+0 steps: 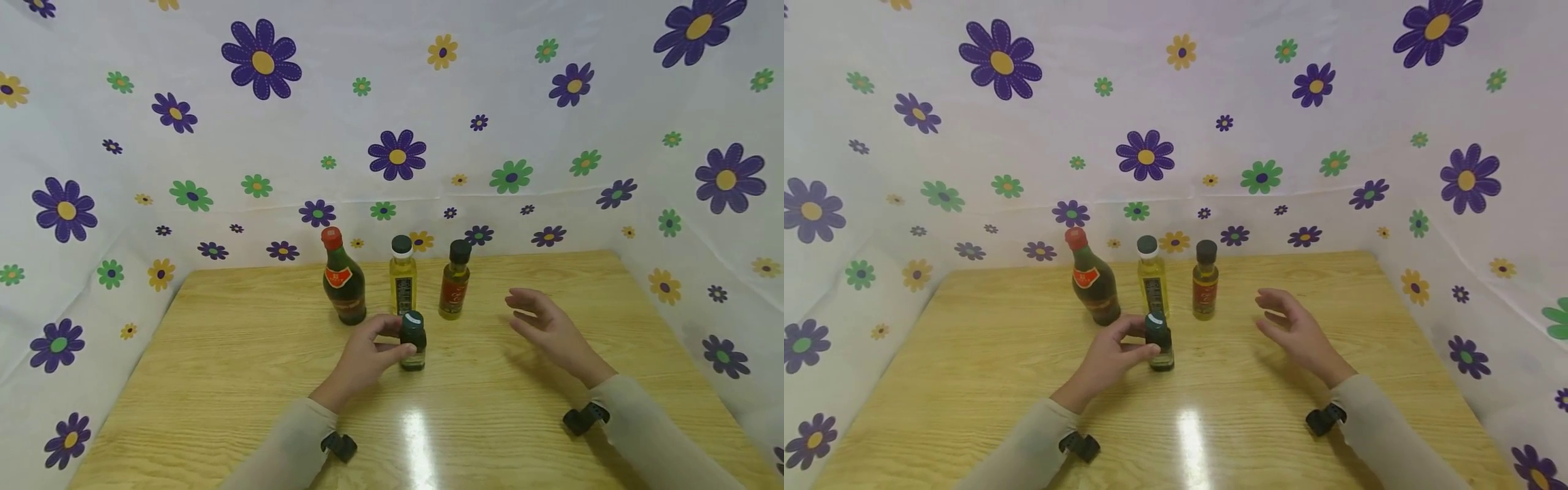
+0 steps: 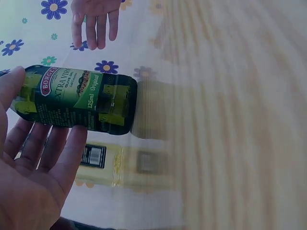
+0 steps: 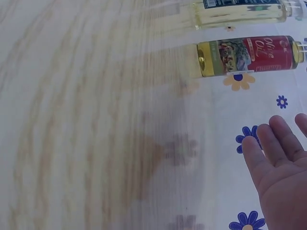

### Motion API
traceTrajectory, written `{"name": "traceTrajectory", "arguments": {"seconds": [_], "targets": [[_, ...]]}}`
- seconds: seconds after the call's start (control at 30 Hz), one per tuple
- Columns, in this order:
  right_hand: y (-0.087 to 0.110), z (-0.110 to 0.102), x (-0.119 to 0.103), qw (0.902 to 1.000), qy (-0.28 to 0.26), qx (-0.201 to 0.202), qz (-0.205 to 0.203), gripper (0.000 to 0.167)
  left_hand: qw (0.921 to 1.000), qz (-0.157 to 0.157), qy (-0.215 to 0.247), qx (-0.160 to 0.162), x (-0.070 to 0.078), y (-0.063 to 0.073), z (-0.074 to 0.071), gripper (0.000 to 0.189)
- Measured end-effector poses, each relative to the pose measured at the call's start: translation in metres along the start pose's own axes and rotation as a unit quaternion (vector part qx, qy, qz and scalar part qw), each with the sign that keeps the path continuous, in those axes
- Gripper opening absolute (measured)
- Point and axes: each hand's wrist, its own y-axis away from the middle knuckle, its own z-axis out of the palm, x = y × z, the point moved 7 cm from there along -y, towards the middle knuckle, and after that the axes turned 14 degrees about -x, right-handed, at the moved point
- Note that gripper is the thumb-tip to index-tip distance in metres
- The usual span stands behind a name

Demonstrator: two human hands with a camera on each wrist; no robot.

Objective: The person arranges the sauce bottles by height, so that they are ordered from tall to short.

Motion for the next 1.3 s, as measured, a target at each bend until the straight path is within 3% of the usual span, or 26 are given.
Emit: {"name": "traceTrajectory", "arguments": {"seconds": [0.23,0.47,0.7,0.9,1.3], "targets": [[0.009,-0.013,0.007,0.9995,-0.021,0.020,0.013,0.043,0.9999,-0.003,0.011,-0.008,0.004,-0.008,0.014,0.043],[0.018,-0.021,0.013,0.9986,-0.008,0.030,0.042,0.041,0.9996,-0.002,0.017,-0.020,0.007,-0.025,0.032,0.042],[0.023,-0.029,0.015,0.9964,-0.073,0.038,0.017,0.038,0.9995,0.005,0.018,-0.026,0.010,-0.043,0.052,0.042],[0.025,-0.034,0.020,0.9944,-0.099,0.035,0.006,0.039,0.9997,0.015,-0.008,-0.019,0.016,-0.060,0.068,0.044],[0.030,-0.037,0.025,0.9951,-0.090,0.037,0.017,0.040,0.9976,0.039,-0.056,-0.010,0.030,-0.096,0.100,0.047]]}}
